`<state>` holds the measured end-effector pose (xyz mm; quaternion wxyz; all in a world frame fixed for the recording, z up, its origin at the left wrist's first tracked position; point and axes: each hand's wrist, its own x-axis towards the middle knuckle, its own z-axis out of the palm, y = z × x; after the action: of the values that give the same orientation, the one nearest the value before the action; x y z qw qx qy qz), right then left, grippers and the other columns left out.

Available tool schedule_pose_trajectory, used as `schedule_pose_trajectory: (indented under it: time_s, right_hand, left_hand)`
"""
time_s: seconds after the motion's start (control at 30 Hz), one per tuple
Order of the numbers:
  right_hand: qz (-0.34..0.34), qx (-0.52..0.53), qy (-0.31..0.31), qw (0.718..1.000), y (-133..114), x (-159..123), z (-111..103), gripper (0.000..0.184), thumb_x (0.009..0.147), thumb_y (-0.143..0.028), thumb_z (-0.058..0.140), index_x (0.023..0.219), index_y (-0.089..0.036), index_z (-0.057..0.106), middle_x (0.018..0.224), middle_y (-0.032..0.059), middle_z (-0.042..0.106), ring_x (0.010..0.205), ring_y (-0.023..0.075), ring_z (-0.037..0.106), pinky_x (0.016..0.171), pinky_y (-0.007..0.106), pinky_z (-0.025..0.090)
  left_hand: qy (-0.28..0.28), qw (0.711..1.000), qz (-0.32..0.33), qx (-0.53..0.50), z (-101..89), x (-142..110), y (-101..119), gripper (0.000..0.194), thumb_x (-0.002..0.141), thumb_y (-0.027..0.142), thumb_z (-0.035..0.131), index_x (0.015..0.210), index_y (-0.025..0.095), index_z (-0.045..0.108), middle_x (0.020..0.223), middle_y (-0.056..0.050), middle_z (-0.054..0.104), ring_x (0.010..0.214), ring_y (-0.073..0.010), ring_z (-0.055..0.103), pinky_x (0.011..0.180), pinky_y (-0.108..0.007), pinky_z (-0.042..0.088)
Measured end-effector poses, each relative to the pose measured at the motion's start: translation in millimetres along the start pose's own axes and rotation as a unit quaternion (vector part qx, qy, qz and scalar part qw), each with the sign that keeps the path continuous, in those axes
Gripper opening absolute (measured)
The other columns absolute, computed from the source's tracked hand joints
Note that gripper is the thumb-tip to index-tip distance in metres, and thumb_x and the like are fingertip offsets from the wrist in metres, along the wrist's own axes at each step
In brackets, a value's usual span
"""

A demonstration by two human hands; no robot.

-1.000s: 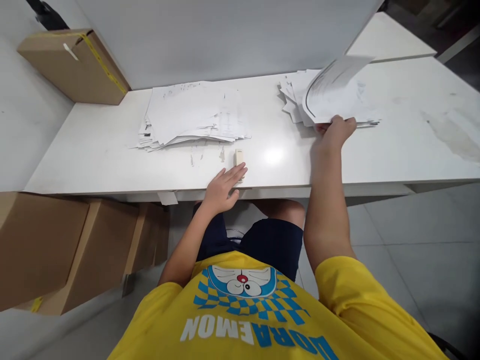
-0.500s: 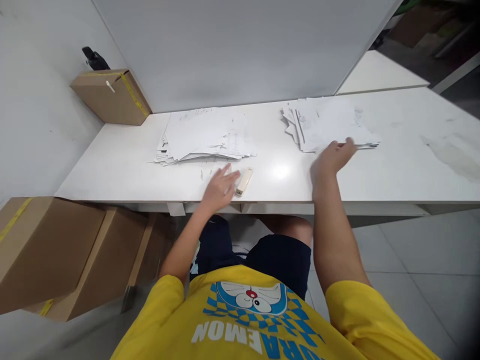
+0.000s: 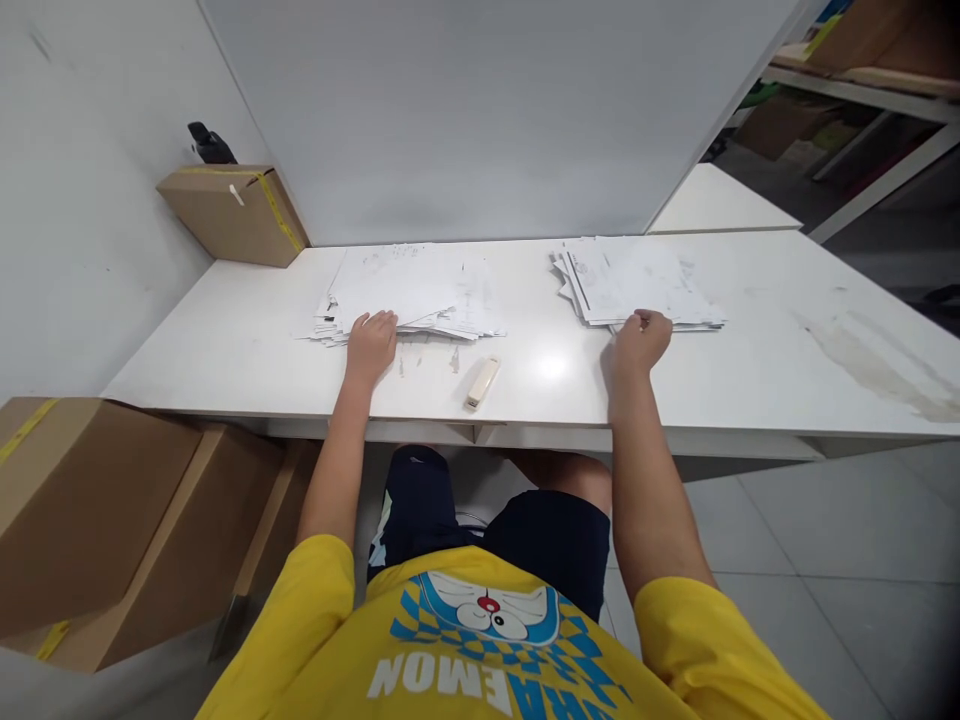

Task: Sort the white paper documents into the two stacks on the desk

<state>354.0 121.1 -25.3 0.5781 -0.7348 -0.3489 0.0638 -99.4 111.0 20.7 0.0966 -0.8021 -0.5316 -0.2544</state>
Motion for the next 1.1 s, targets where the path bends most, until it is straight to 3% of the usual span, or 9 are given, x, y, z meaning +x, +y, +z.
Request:
schedule_pose_trajectory:
  time_s: [0.2, 0.37, 0.43, 0.53, 0.7, 0.87, 1.1]
  right_hand:
    - [0.003, -0.002, -0.011, 1.000, -2.5, -2.6, -0.3, 0.016, 0.083, -0.016, 0.044, 0.091, -0.017, 0.058, 0.102, 0.0091, 0.054, 0.100, 0.0209, 0.052, 0.098, 0.040, 0.041]
    - [0.002, -0.007, -0.017, 1.000, -2.1, -2.9, 0.4, 0.017, 0.082, -0.017, 0.045, 0.091, -0.016, 0.059, 0.099, 0.0084, 0.053, 0.099, 0.0210, 0.052, 0.098, 0.040, 0.040]
    - [0.001, -0.007, -0.021, 1.000, -1.6, -2.7, 0.7, 0.017, 0.081, -0.017, 0.045, 0.091, -0.016, 0.059, 0.099, 0.0083, 0.053, 0.098, 0.0212, 0.052, 0.098, 0.040, 0.040]
    - [-0.001, -0.007, -0.024, 1.000, -1.4, -2.2, 1.0, 0.016, 0.081, -0.017, 0.045, 0.090, -0.016, 0.059, 0.099, 0.0082, 0.053, 0.098, 0.0214, 0.052, 0.098, 0.040, 0.040]
    - [0.002, -0.018, -0.027, 0.999, -2.9, -2.1, 0.8, 0.017, 0.078, -0.016, 0.046, 0.088, -0.016, 0.059, 0.098, 0.0083, 0.054, 0.097, 0.0215, 0.052, 0.098, 0.040, 0.040]
    - [-0.002, -0.018, -0.035, 0.999, -5.2, -3.8, 0.0, 0.016, 0.077, -0.016, 0.045, 0.086, -0.017, 0.058, 0.097, 0.0078, 0.054, 0.097, 0.0214, 0.051, 0.097, 0.039, 0.040]
    - [-0.007, -0.014, -0.036, 0.999, -8.2, -5.1, -0.5, 0.013, 0.076, -0.015, 0.045, 0.083, -0.018, 0.056, 0.093, 0.0069, 0.052, 0.096, 0.0216, 0.050, 0.098, 0.040, 0.039]
  left_hand:
    - [0.075, 0.995, -0.066, -0.003, -2.9, 1.4, -7.6, 0.043, 0.102, 0.030, 0.030, 0.112, 0.014, 0.068, 0.106, -0.017, 0.075, 0.102, -0.0282, 0.070, 0.091, -0.043, 0.047]
    - [0.171, 0.972, -0.159, -0.036, -2.3, -2.3, -11.9, 0.045, 0.103, 0.035, 0.028, 0.116, 0.014, 0.066, 0.110, -0.017, 0.073, 0.101, -0.0276, 0.070, 0.089, -0.039, 0.048]
    - [0.160, 0.972, -0.168, -0.041, -2.5, -2.2, -11.5, 0.042, 0.102, 0.033, 0.031, 0.116, 0.015, 0.066, 0.113, -0.016, 0.072, 0.105, -0.0276, 0.068, 0.091, -0.039, 0.048]
    - [0.093, 0.986, -0.137, -0.035, -2.2, -0.2, -10.3, 0.034, 0.098, 0.026, 0.040, 0.116, 0.016, 0.066, 0.121, -0.014, 0.069, 0.114, -0.0273, 0.064, 0.100, -0.040, 0.046]
    - [0.022, 0.994, -0.105, -0.010, -1.4, 0.9, -10.6, 0.036, 0.093, 0.022, 0.046, 0.122, 0.015, 0.065, 0.134, -0.012, 0.064, 0.125, -0.0285, 0.054, 0.108, -0.043, 0.042]
    - [0.009, 0.995, -0.095, -0.014, -1.1, -0.8, -15.0, 0.037, 0.091, 0.025, 0.049, 0.124, 0.017, 0.065, 0.135, -0.010, 0.062, 0.124, -0.0294, 0.052, 0.107, -0.045, 0.042]
    - [0.034, 0.995, -0.073, -0.061, 0.6, -1.9, -20.5, 0.036, 0.095, 0.027, 0.043, 0.123, 0.018, 0.065, 0.131, -0.012, 0.065, 0.121, -0.0284, 0.054, 0.108, -0.046, 0.042]
